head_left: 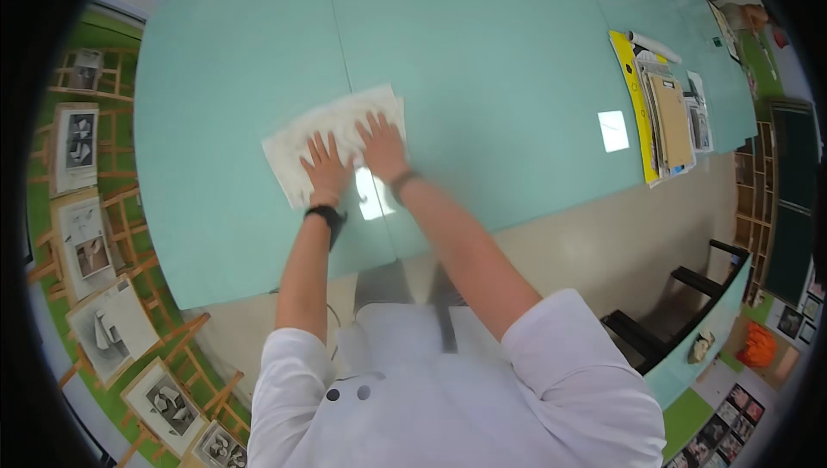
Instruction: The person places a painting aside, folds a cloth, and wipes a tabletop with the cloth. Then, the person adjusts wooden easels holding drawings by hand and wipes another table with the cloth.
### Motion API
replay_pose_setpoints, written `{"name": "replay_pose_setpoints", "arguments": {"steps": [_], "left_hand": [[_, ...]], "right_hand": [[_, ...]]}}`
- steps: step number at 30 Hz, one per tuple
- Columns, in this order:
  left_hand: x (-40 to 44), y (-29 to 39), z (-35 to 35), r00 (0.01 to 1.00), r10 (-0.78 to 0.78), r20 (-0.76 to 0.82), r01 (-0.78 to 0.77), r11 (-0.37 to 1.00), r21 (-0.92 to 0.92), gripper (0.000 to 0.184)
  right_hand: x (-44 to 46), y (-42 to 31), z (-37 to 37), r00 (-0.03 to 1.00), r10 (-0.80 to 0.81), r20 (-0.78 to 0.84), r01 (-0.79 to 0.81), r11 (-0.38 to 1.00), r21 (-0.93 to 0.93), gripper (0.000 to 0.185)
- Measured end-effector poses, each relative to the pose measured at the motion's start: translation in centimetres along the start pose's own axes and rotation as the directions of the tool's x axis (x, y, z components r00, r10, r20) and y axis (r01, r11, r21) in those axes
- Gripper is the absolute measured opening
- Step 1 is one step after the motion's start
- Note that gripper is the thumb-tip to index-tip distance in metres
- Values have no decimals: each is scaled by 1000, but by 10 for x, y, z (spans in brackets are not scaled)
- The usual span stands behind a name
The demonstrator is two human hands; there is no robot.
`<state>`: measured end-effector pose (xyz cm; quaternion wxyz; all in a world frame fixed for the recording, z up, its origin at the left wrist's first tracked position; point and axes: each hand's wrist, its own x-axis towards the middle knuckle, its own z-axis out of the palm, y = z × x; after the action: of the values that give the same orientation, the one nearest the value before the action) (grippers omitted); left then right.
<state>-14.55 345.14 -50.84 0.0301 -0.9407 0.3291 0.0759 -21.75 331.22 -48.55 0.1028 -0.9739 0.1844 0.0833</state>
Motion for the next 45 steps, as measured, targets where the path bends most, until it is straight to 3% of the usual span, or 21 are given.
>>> {"name": "replay_pose_setpoints", "arguments": {"steps": [1,5,7,11,13,14,20,23,27,29,30,33,36,39,42,45], "left_hand": [[-20,12,-4,999,-7,33,6,999,37,83],[-108,73,1,998,55,11,-56,996,72,85],[-142,124,-4,992,60,107,-68,995,73,86],[-163,233,-2,956,282,78,-282,959,-4,86],[-166,290,-9,916,387,106,-389,921,-8,85],[-161,319,-12,892,430,140,-438,899,25,83],[-141,469,-31,834,529,158,-527,848,-63,81],[-131,493,-34,783,604,145,-582,795,-172,78],[-127,466,-20,766,640,55,-608,750,-262,73],[-132,454,-10,786,608,111,-567,780,-265,78],[-133,449,-3,794,594,133,-548,792,-268,80],[-144,423,43,860,506,-63,-487,777,-399,82],[-140,379,80,972,190,-134,-233,774,-589,77],[-133,283,69,973,-111,-200,-62,711,-701,72],[-134,179,24,978,-175,-112,83,822,-563,70],[-154,105,10,923,-353,-154,238,837,-493,68]], "right_hand": [[-21,8,1,1000,-25,7,25,998,50,64],[-122,63,18,956,-111,-270,182,950,254,69],[-178,105,11,947,-83,-310,214,883,417,70],[-266,208,-2,983,68,-170,20,884,467,69],[-304,257,0,964,147,-221,-65,938,341,69],[-319,280,-8,965,199,-172,-130,928,348,67],[-349,398,-18,914,381,-143,-362,921,142,62],[-340,440,-17,875,483,-36,-463,856,230,63],[-319,449,-12,889,455,48,-453,861,229,69],[-306,448,-2,898,432,87,-441,884,158,73],[-294,460,14,956,283,78,-290,952,98,80],[-235,404,-13,992,50,116,-67,987,148,86],[-153,330,-22,988,-85,133,68,990,124,91],[-82,241,-4,962,-260,80,256,965,58,93],[-28,138,12,921,-388,38,388,922,4,92],[5,27,26,827,-562,18,563,826,-33,89]]}}
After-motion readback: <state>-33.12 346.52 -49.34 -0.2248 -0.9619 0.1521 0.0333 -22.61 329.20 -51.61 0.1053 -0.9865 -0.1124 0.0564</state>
